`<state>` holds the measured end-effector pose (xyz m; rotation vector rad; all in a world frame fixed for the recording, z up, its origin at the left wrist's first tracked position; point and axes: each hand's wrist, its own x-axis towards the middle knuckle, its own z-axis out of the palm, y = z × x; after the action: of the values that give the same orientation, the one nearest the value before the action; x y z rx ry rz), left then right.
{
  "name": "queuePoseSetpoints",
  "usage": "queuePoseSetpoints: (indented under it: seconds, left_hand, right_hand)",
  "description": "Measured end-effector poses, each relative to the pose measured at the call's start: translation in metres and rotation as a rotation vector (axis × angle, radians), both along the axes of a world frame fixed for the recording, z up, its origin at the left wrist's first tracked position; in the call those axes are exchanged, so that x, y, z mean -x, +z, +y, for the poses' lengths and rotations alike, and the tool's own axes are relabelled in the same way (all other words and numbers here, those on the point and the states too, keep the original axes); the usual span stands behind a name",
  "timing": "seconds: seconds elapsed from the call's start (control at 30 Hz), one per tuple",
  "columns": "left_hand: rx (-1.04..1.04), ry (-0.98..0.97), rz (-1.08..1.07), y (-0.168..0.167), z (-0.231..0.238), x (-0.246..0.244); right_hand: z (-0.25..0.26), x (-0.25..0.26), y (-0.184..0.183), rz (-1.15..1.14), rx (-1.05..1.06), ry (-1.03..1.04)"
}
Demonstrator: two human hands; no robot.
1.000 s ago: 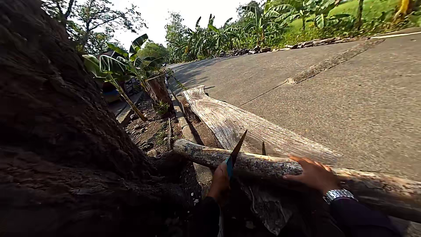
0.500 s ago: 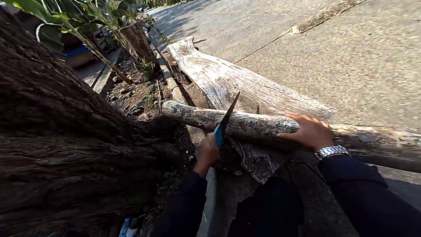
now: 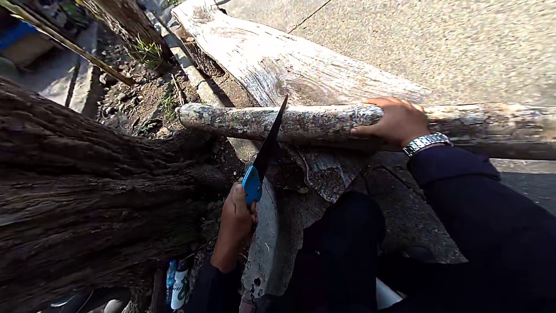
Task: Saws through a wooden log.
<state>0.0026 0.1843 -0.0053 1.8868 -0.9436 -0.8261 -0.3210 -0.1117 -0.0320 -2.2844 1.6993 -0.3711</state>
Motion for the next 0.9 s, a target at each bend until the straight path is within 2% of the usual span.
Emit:
queuePoseSetpoints:
  seconds: [0.13, 0.2, 0.27, 0.43, 0.5, 0.57, 0.73, 0.8, 0.9]
  left_hand:
    - [0.009, -0.026, -0.008, -0.014, -0.139, -0.006]
    - [0.028, -0.052, 0.075, -0.01, -0.162, -0.003]
    - [0.022, -0.068, 0.113, -0.007, -0.133, -0.001]
    - [0.071, -0.063, 0.077, -0.004, 0.01, 0.005]
    - [0.079, -0.042, 0.046, 0.004, 0.037, 0.007]
    - [0.055, -0.015, 0.017, 0.009, 0.013, 0.002]
    - [0.001, -0.047, 0.028, -0.003, -0.139, 0.0]
    - [0.01, -0.049, 0.108, -0.003, -0.152, 0.006]
    - [0.016, -0.03, 0.139, -0.003, -0.106, 0.002]
  right_hand:
    - [0.011, -0.001, 0.001, 0.011, 0.015, 0.011]
    - [0.007, 0.001, 0.006, 0.026, -0.014, 0.005]
    - [0.004, 0.001, 0.008, 0.032, -0.048, 0.01]
    - [-0.009, 0.0, 0.01, 0.009, -0.074, -0.012]
    - [-0.011, -0.002, 0.009, 0.009, -0.045, -0.031]
    - [-0.008, -0.002, 0.007, 0.005, -0.016, -0.038]
    - [0.021, -0.002, 0.002, -0.035, 0.071, -0.011]
    - [0.022, 0.003, 0.002, -0.023, 0.056, -0.009]
    - [0.018, 0.003, 0.0, -0.023, 0.045, -0.009]
